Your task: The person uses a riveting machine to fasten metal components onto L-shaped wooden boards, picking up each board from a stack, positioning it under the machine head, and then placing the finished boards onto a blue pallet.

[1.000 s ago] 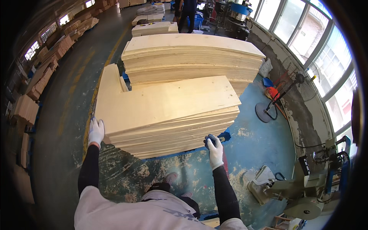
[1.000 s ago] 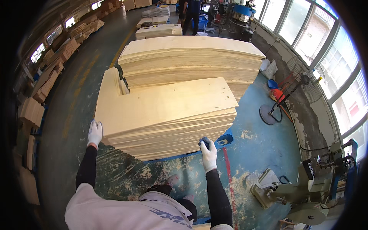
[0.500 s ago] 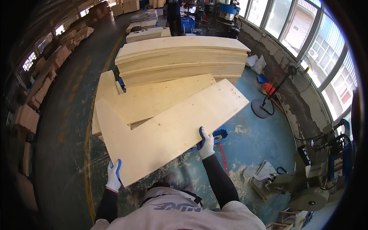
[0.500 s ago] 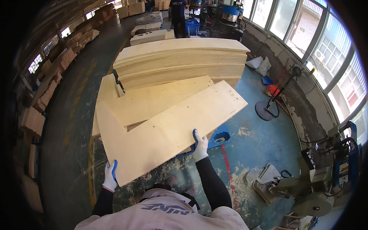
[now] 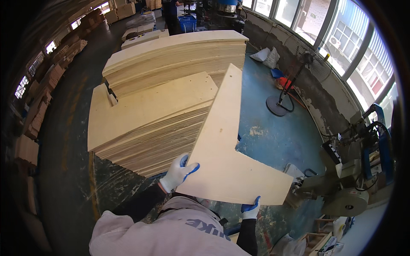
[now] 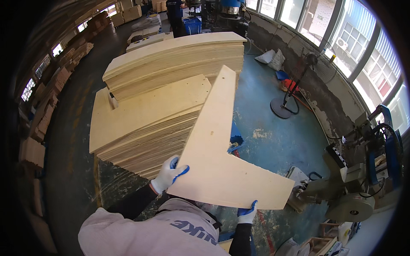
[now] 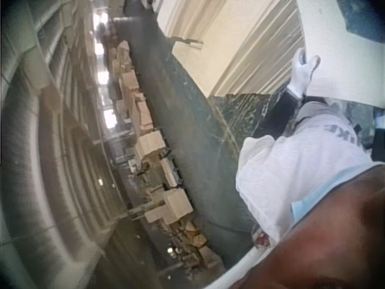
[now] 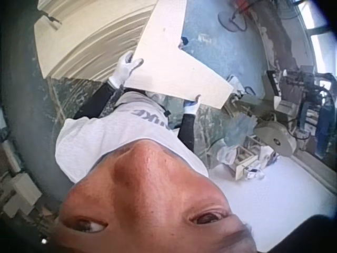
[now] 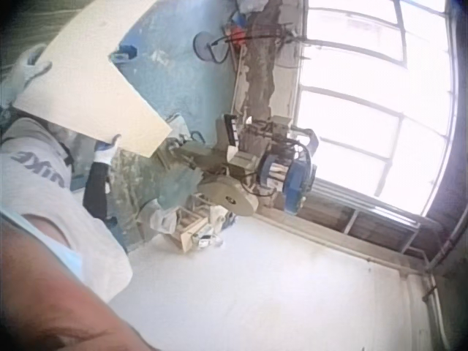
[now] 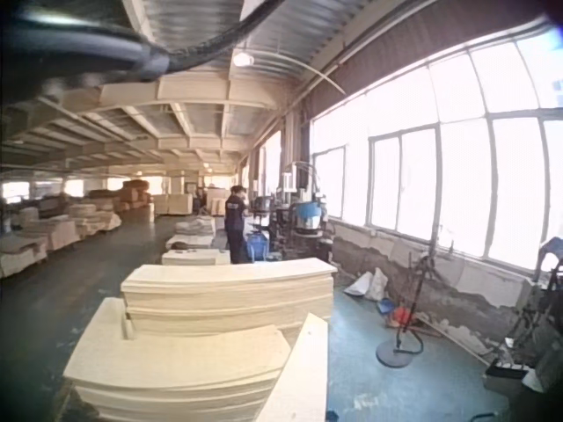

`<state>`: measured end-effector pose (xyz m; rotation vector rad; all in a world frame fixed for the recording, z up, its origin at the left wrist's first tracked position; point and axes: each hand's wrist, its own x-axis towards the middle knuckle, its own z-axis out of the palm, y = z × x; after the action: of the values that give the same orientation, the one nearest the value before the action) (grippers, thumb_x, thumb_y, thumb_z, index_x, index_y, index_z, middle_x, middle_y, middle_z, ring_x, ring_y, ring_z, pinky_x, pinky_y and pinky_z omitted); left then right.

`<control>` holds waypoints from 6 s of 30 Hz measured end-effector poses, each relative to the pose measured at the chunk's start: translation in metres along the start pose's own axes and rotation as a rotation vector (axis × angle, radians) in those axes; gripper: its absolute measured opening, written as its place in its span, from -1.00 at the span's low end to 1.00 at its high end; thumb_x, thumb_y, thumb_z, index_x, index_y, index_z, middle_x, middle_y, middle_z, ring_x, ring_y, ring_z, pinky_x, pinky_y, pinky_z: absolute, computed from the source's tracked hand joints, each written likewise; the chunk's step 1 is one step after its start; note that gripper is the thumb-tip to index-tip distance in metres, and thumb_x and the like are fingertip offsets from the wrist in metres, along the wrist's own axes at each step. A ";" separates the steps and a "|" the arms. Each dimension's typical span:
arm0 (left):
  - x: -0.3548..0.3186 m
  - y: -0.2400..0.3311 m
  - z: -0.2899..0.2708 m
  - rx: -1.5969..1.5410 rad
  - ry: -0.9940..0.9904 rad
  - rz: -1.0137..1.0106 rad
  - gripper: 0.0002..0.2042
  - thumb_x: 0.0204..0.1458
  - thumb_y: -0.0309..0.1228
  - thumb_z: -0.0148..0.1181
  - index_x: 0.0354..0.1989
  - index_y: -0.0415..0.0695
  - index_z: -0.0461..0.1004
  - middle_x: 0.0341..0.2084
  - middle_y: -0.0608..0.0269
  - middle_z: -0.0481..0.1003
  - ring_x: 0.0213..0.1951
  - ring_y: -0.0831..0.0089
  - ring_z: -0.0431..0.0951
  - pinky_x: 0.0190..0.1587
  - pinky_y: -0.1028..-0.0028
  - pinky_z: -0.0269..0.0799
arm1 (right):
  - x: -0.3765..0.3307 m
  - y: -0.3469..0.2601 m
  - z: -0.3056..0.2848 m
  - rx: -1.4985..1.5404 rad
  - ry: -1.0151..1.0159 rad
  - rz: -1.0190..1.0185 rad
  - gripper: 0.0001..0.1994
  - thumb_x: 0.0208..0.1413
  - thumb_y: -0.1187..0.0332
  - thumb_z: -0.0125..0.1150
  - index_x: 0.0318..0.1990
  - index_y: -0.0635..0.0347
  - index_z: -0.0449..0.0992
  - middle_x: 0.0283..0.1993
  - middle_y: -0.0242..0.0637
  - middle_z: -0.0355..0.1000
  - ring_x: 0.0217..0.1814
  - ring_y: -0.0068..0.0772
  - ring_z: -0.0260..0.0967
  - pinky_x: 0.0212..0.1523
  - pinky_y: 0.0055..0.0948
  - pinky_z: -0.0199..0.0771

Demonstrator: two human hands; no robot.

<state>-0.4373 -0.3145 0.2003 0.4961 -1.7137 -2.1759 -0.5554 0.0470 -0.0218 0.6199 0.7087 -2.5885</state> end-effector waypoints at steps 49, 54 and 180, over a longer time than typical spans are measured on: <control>0.302 -0.114 0.618 0.551 -2.502 -0.520 -0.34 0.01 -0.20 0.41 0.13 -0.31 0.19 -0.17 -0.08 0.52 -0.18 0.28 0.61 -0.11 0.37 0.55 | 0.139 0.000 0.096 -0.879 2.157 -0.392 -0.46 0.13 0.30 0.27 0.25 0.33 0.37 0.21 -0.02 0.43 0.24 -0.04 0.41 0.25 -0.19 0.38; 0.329 -0.061 0.630 -0.081 -2.927 -0.535 -0.34 0.17 -0.06 0.26 0.32 -0.23 0.27 -0.03 -0.01 0.58 -0.15 0.32 0.65 -0.10 0.36 0.56 | 0.180 -0.029 0.165 -0.204 2.333 -0.702 -0.63 0.17 0.38 0.27 0.08 0.38 0.44 0.02 -0.08 0.53 0.04 -0.14 0.51 0.09 -0.16 0.49; 0.726 -0.218 0.829 0.496 -1.724 -0.050 -0.69 0.40 -0.20 -0.12 -0.16 -0.21 0.43 -0.62 0.34 0.38 -0.66 0.60 0.40 -0.61 0.53 0.34 | 0.348 -0.199 0.237 0.759 1.179 -1.814 -0.54 0.39 0.10 0.05 0.24 0.27 0.38 0.24 -0.15 0.42 0.24 -0.23 0.40 0.27 -0.23 0.40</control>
<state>-1.4719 0.1148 0.1180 -1.8072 -2.8580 -2.0851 -1.0097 -0.0094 0.0618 3.0690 0.5783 -3.7772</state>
